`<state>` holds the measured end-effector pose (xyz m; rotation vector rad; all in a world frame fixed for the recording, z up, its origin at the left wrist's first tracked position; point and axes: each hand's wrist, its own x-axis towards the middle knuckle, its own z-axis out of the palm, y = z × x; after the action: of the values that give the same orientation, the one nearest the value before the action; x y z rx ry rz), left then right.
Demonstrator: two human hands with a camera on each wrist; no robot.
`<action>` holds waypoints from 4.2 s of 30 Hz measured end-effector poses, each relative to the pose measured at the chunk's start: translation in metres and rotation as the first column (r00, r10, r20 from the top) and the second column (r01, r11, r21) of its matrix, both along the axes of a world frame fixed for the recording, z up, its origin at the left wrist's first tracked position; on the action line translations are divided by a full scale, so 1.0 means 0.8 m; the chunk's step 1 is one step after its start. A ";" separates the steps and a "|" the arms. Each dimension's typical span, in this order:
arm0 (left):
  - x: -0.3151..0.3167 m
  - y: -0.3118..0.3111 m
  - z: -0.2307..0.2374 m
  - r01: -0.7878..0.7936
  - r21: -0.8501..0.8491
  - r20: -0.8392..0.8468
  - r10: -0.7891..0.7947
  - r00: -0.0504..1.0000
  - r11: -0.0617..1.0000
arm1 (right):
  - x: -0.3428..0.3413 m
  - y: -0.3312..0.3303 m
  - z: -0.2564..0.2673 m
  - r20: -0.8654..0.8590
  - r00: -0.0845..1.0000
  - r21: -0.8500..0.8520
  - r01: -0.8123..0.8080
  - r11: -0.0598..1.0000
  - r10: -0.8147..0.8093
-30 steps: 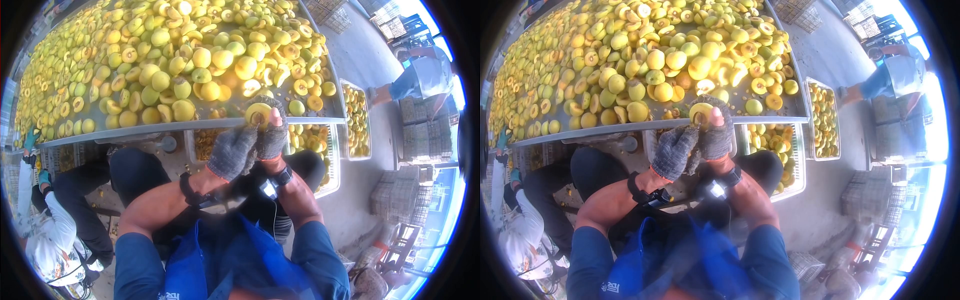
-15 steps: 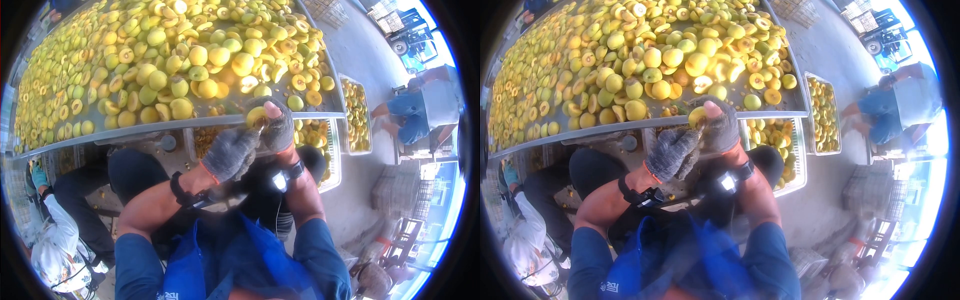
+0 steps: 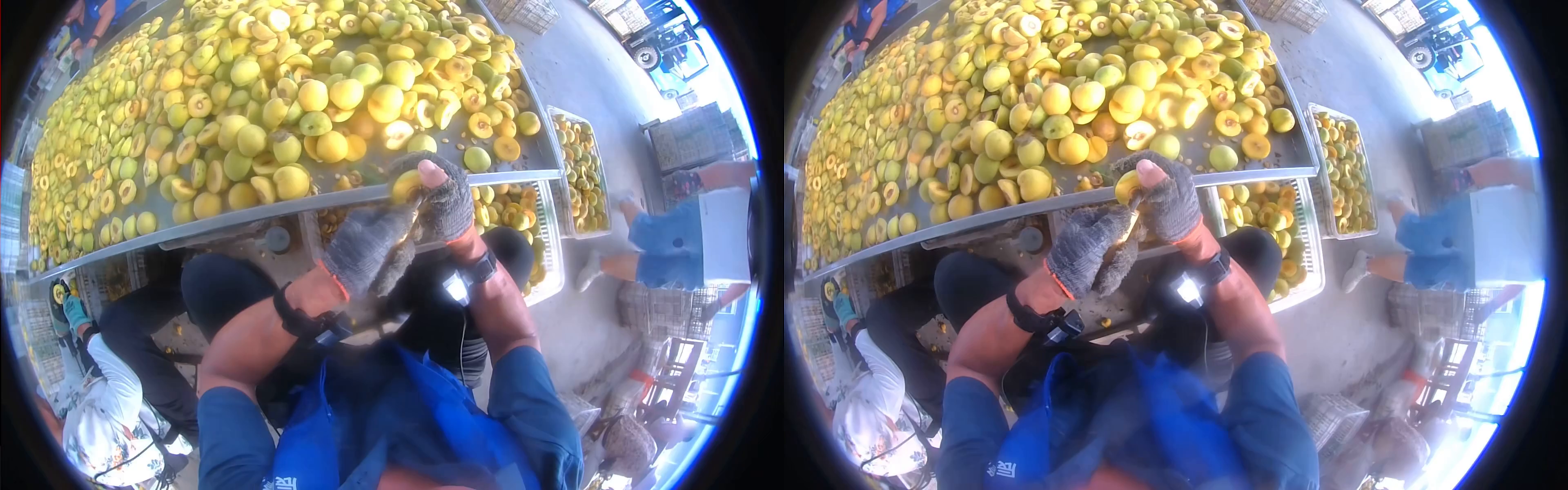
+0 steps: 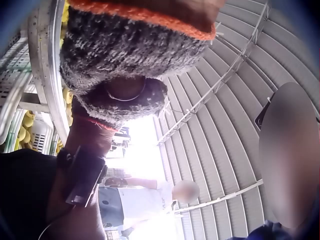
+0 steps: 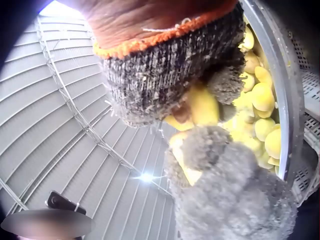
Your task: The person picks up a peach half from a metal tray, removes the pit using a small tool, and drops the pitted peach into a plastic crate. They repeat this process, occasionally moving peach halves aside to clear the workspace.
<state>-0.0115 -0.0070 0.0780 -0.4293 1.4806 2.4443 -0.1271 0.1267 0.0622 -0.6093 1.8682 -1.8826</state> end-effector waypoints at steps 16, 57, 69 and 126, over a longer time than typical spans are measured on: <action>-0.003 -0.006 -0.005 0.025 0.173 0.108 -0.044 0.993 0.985 | -0.005 0.006 0.003 -0.030 0.998 0.140 -0.049 0.989 0.054; -0.001 -0.011 -0.026 0.054 0.369 -0.008 -0.055 0.998 0.928 | 0.011 0.008 -0.013 -0.211 0.977 -0.086 0.024 0.996 -0.041; -0.003 -0.030 -0.004 0.251 -0.035 0.004 -0.251 0.968 0.967 | -0.023 0.028 -0.028 -0.530 0.800 0.194 -0.208 0.959 0.281; 0.014 -0.043 -0.006 -0.187 -0.955 -0.027 -0.558 0.829 -0.231 | -0.003 0.011 -0.030 -0.114 0.928 0.366 -0.292 0.884 0.354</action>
<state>-0.0001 -0.0416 0.0735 0.3384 3.1627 0.3326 -0.1293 0.1352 0.0383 -0.9272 1.9936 -1.2860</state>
